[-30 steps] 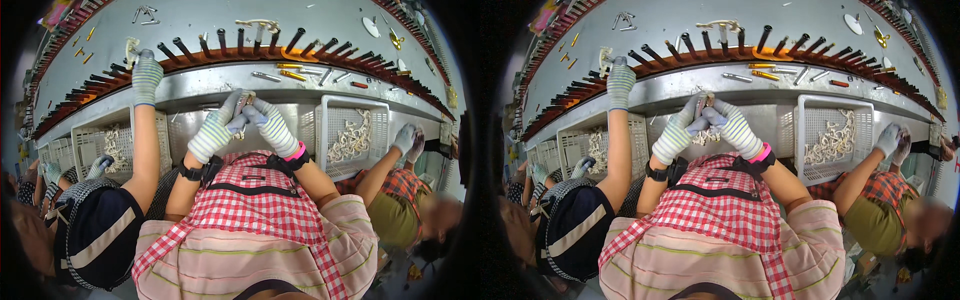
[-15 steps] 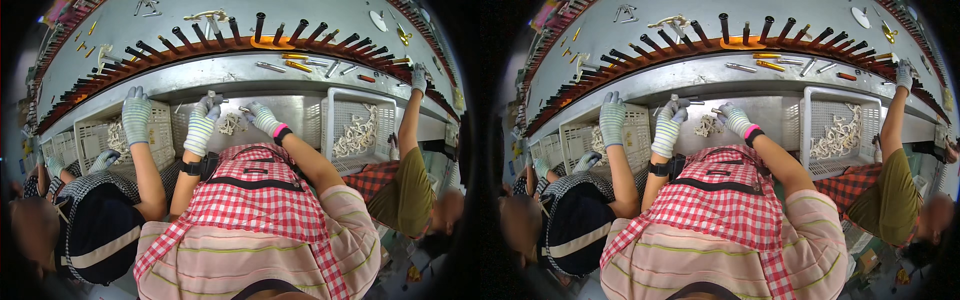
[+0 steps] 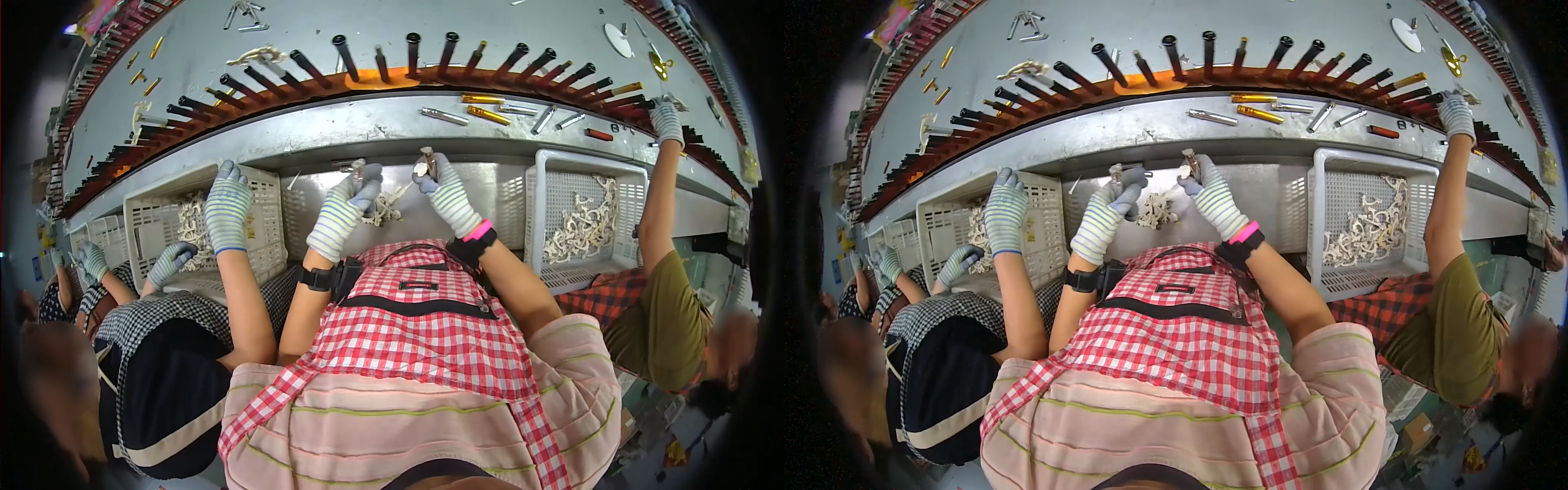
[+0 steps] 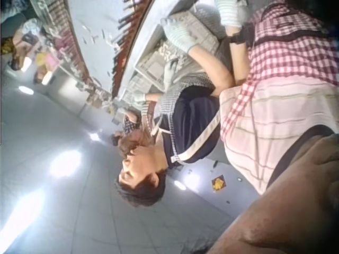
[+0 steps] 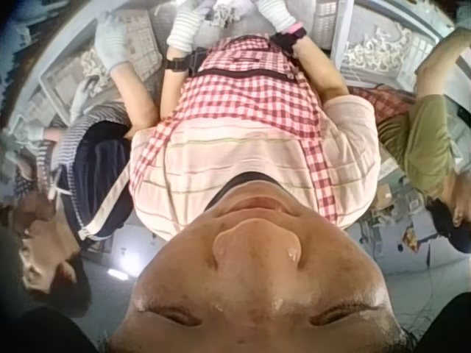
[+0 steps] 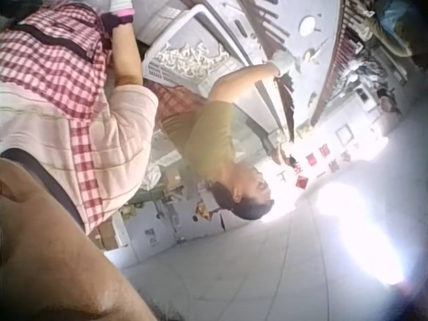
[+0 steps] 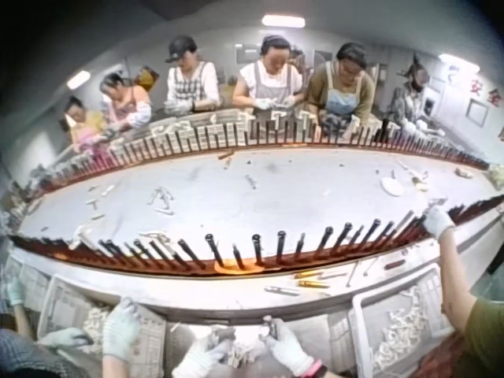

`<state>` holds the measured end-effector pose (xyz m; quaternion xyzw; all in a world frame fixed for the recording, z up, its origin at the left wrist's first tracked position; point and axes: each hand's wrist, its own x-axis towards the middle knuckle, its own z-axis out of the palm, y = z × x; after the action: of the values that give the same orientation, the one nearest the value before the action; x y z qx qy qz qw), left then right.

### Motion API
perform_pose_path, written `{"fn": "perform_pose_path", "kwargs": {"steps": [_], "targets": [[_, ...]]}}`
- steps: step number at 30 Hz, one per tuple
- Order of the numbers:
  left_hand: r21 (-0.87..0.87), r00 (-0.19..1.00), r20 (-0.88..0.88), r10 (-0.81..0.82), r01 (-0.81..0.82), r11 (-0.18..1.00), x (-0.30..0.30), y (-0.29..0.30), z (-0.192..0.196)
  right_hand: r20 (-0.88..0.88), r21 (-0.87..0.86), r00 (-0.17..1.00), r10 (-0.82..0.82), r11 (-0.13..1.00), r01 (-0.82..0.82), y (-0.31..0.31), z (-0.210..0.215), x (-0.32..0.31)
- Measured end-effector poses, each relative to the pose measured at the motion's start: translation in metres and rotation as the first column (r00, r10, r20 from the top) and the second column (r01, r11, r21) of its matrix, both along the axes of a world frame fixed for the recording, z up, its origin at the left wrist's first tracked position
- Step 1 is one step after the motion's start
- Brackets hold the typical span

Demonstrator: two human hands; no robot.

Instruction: Sorting small white plastic components from a bin and assembling them into black plastic housings on a factory production line.

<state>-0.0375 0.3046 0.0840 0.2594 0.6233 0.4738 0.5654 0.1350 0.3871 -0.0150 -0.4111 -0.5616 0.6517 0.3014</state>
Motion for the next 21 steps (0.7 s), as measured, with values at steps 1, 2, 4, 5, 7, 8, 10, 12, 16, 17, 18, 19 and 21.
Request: {"fn": "perform_pose_path", "kwargs": {"steps": [1,2,4,5,7,8,10,12,16,17,18,19,21], "targets": [[-0.026,0.999,0.041,-0.019,0.02,0.999,0.006,0.005,0.006,-0.309,-0.123,0.949,-0.07,0.992,0.033,0.001,0.024,-0.001],[-0.033,0.986,0.113,-0.126,0.13,0.991,0.006,0.007,0.009,-0.307,-0.118,0.949,-0.076,0.992,0.041,0.001,0.044,-0.002],[-0.025,0.96,0.218,-0.175,0.185,0.982,0.005,0.016,0.018,-0.328,0.02,0.94,-0.096,0.994,0.108,0.0,0.073,-0.003],[-0.017,0.924,0.319,-0.21,0.227,0.974,0.005,0.02,0.023,-0.328,0.022,0.94,-0.099,0.993,0.112,0.001,0.082,-0.002],[-0.013,0.921,0.334,-0.201,0.217,0.976,0.005,0.022,0.032,-0.307,0.014,0.946,-0.1,0.994,0.109,0.002,0.091,-0.002],[0.031,0.942,0.282,-0.184,0.182,0.983,0.006,0.023,0.034,-0.299,0.103,0.952,-0.067,0.989,0.102,0.004,0.089,0.0],[0.084,0.973,0.196,-0.125,0.11,0.99,0.005,0.026,0.045,-0.19,0.278,0.973,-0.132,0.943,0.182,0.007,0.098,0.005],[0.116,0.993,0.114,-0.036,0.023,0.993,0.007,0.027,0.055,-0.113,0.488,0.954,-0.279,0.821,0.298,0.006,0.123,0.006],[0.198,0.998,0.053,0.037,-0.047,0.979,0.01,0.027,0.063,-0.075,0.516,0.993,0.092,0.856,-0.04,0.005,0.14,0.024],[0.235,0.999,0.047,0.0,-0.011,0.972,0.012,0.028,0.065,-0.076,0.515,0.993,0.092,0.856,-0.04,0.002,0.141,0.022],[0.231,0.998,0.053,-0.038,0.025,0.973,0.009,0.027,0.066,-0.007,0.471,0.999,0.039,0.882,-0.031,0.0,0.142,0.019],[0.23,0.998,0.053,-0.035,0.022,0.973,0.011,0.027,0.067,0.064,0.428,0.998,-0.009,0.904,-0.02,-0.001,0.142,0.017],[0.256,0.996,0.068,-0.059,0.04,0.966,0.015,0.028,0.068,0.059,0.349,0.998,-0.022,0.937,0.0,-0.001,0.146,0.013]]}}
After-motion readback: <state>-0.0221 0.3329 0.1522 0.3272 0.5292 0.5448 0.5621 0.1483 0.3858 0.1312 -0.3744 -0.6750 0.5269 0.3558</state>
